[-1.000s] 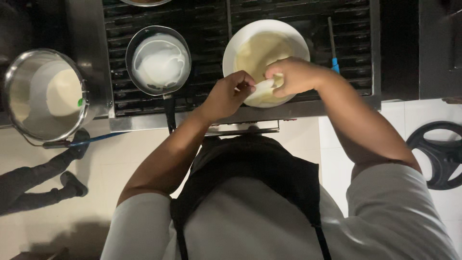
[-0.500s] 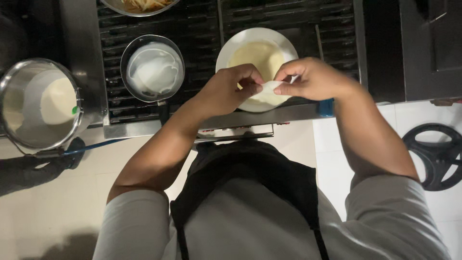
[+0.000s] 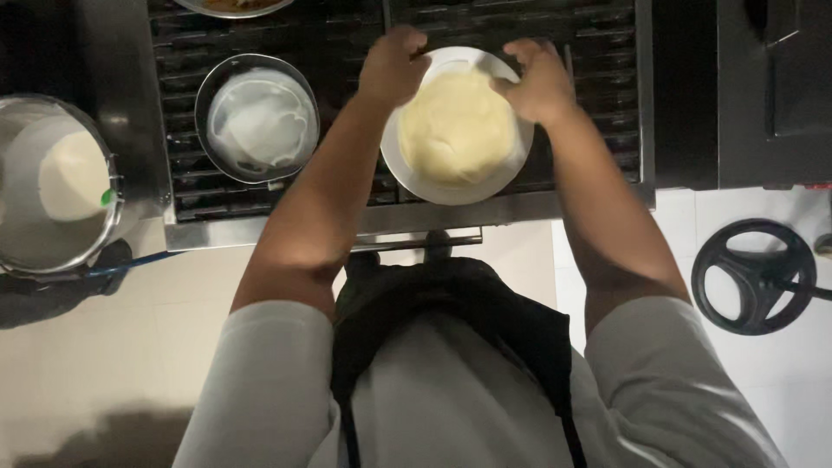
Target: The person pours batter into a small pan on a gas stove, swirls it to form a thin crepe, cooks it, and flips it onto a plate. The person repeats this process multiple times, stacking the finished crepes on the plate.
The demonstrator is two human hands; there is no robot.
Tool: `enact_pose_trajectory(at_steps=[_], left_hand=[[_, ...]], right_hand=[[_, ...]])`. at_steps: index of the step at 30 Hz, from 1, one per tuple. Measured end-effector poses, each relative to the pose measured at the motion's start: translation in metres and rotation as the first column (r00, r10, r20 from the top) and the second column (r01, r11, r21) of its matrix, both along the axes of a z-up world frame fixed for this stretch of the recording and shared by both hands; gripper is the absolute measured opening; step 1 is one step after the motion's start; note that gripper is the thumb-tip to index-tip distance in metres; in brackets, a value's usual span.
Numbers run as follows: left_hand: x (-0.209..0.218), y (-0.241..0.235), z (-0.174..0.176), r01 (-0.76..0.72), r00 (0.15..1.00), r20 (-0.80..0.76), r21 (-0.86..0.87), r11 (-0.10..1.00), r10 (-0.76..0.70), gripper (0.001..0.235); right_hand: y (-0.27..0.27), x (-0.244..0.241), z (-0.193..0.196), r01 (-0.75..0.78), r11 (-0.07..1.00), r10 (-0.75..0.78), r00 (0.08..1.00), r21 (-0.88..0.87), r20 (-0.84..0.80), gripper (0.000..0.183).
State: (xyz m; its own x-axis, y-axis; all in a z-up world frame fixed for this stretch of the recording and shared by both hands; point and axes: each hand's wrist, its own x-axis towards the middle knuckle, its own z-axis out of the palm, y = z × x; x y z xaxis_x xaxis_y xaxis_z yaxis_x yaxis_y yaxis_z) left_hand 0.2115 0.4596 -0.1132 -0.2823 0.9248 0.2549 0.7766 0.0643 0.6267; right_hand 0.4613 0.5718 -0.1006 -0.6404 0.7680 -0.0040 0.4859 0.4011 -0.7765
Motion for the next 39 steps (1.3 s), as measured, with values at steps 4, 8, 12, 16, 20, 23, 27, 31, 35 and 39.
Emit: enact_pose_trajectory(at_steps=[4,8,12,16,20,23,27,31,35,39], left_hand=[[0.012,-0.042,-0.009,-0.019,0.999,-0.038,-0.251,0.968,0.010,0.015],[0.035,-0.081,0.018,0.164,0.962,-0.158,-0.320,0.933,-0.224,0.024],[0.045,-0.086,0.029,0.340,0.868,-0.246,-0.336,0.878,-0.430,0.035],[0.042,-0.085,0.024,0.405,0.783,-0.321,-0.387,0.828,-0.533,0.025],[0.041,-0.082,0.017,0.416,0.763,-0.350,-0.378,0.827,-0.544,0.023],[0.040,-0.080,0.017,0.467,0.761,-0.316,-0.339,0.817,-0.566,0.023],[0.040,-0.078,0.018,0.455,0.715,-0.359,-0.412,0.789,-0.600,0.018],[0.042,-0.077,0.021,0.416,0.744,-0.354,-0.416,0.808,-0.566,0.017],[0.041,-0.080,0.029,0.412,0.768,-0.325,-0.409,0.814,-0.552,0.015],[0.040,-0.088,0.040,0.414,0.798,-0.281,-0.386,0.824,-0.533,0.015]], right_hand=[[-0.037,0.032,-0.014,-0.029,0.986,0.028,1.000,0.165,0.013,0.040],[-0.098,0.045,-0.010,-0.165,0.968,0.162,0.986,0.188,0.035,0.032],[-0.141,0.031,-0.005,-0.108,0.944,0.108,0.994,0.313,0.015,0.027],[-0.146,0.024,-0.003,-0.021,0.964,0.039,0.997,0.265,-0.066,0.024],[-0.144,0.024,-0.005,-0.020,0.967,0.034,0.998,0.255,-0.053,0.025],[-0.144,0.021,-0.005,-0.031,0.968,0.046,0.997,0.250,-0.055,0.026],[-0.146,0.016,-0.002,-0.019,0.981,0.029,0.998,0.195,-0.048,0.030],[-0.146,0.015,0.000,-0.024,0.974,0.040,0.997,0.225,-0.068,0.030],[-0.147,0.012,-0.004,-0.018,0.973,0.048,0.991,0.229,-0.126,0.027],[-0.150,0.006,-0.011,-0.019,0.979,0.041,0.994,0.205,-0.101,0.019]])
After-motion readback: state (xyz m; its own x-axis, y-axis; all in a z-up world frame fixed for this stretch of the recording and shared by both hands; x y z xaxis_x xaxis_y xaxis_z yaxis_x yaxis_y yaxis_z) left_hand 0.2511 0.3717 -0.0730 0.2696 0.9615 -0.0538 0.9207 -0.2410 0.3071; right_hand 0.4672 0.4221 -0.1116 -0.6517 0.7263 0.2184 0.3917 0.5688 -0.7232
